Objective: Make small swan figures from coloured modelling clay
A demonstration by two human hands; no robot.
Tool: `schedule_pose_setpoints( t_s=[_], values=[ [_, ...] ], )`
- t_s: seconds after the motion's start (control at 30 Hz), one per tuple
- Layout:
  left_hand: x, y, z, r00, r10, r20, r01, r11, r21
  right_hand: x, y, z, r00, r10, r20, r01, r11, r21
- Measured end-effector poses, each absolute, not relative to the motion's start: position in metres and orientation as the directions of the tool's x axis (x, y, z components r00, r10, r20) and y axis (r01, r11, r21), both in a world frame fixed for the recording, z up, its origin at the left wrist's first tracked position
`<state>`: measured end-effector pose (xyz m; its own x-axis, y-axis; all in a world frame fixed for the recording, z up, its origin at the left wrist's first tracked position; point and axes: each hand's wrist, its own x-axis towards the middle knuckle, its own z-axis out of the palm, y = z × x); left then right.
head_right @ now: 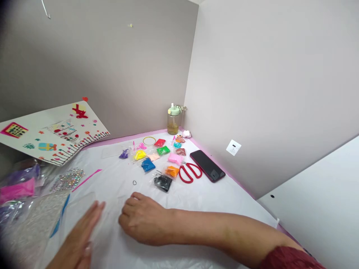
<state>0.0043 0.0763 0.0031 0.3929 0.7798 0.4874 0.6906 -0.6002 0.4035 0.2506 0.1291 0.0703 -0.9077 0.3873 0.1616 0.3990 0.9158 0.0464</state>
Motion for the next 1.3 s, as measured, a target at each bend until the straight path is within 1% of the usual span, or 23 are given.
schedule_pose_setpoints(
  t_s=[0.03, 0.1, 0.2, 0.27, 0.33, 0.43, 0.47, 0.53, 0.63, 0.73, 0.8, 0.9, 1.0, 1.07, 1.17, 1.23, 1.3],
  values=[
    [0.021, 0.076, 0.004, 0.447, 0.730, 0.517, 0.663, -0.658, 0.357, 0.263, 0.130, 0.070, -0.892, 0.424, 0.158, 0.434, 0.900, 0.032],
    [0.047, 0.074, 0.003, 0.520, 0.664, 0.537, 0.622, -0.726, 0.294, 0.285, 0.133, 0.066, -0.824, 0.542, 0.166, 0.549, 0.836, -0.001],
    [0.070, 0.072, -0.006, 0.559, 0.607, 0.565, 0.585, -0.771, 0.251, 0.309, 0.142, 0.060, -0.614, 0.759, 0.218, 0.759, 0.643, -0.100],
    [0.074, 0.072, -0.010, 0.586, 0.585, 0.561, 0.574, -0.788, 0.222, 0.319, 0.148, 0.059, -0.474, 0.846, 0.246, 0.837, 0.519, -0.174],
    [0.072, 0.074, -0.009, 0.639, 0.577, 0.508, 0.596, -0.789, 0.147, 0.327, 0.153, 0.062, -0.399, 0.879, 0.262, 0.863, 0.456, -0.218],
    [0.063, 0.076, -0.004, 0.700, 0.565, 0.438, 0.641, -0.767, -0.036, 0.339, 0.158, 0.068, -0.319, 0.903, 0.286, 0.882, 0.394, -0.258],
    [0.061, 0.076, -0.003, 0.709, 0.559, 0.429, 0.647, -0.759, -0.079, 0.342, 0.160, 0.069, -0.286, 0.912, 0.294, 0.890, 0.367, -0.270],
    [0.057, 0.076, -0.003, 0.722, 0.550, 0.421, 0.648, -0.750, -0.132, 0.350, 0.164, 0.071, -0.214, 0.926, 0.311, 0.908, 0.306, -0.288],
    [0.058, 0.076, -0.002, 0.724, 0.577, 0.378, 0.662, -0.735, -0.148, 0.359, 0.169, 0.071, -0.129, 0.932, 0.338, 0.924, 0.237, -0.300],
    [0.063, 0.077, 0.012, 0.694, 0.623, 0.361, 0.692, -0.716, -0.093, 0.363, 0.173, 0.070, -0.125, 0.931, 0.342, 0.927, 0.232, -0.294],
    [0.068, 0.080, 0.029, 0.655, 0.626, 0.424, 0.699, -0.715, -0.023, 0.362, 0.173, 0.068, -0.149, 0.935, 0.322, 0.926, 0.246, -0.285],
    [0.075, 0.085, 0.057, 0.535, 0.662, 0.525, 0.692, -0.700, 0.177, 0.359, 0.175, 0.063, -0.189, 0.942, 0.277, 0.924, 0.266, -0.273],
    [0.081, 0.088, 0.075, 0.364, 0.764, 0.532, 0.676, -0.610, 0.413, 0.358, 0.178, 0.058, -0.226, 0.942, 0.250, 0.917, 0.292, -0.272],
    [0.084, 0.088, 0.078, 0.254, 0.847, 0.467, 0.661, -0.505, 0.555, 0.357, 0.178, 0.058, -0.228, 0.940, 0.255, 0.914, 0.297, -0.278],
    [0.088, 0.087, 0.072, 0.090, 0.958, 0.272, 0.607, -0.269, 0.748, 0.351, 0.169, 0.063, -0.235, 0.921, 0.311, 0.880, 0.337, -0.334],
    [0.089, 0.087, 0.066, 0.018, 0.987, 0.159, 0.543, -0.143, 0.828, 0.342, 0.159, 0.065, -0.319, 0.870, 0.376, 0.795, 0.462, -0.393],
    [0.091, 0.088, 0.061, -0.002, 0.997, 0.074, 0.472, -0.064, 0.879, 0.331, 0.147, 0.066, -0.451, 0.780, 0.433, 0.664, 0.618, -0.421]
  ],
)
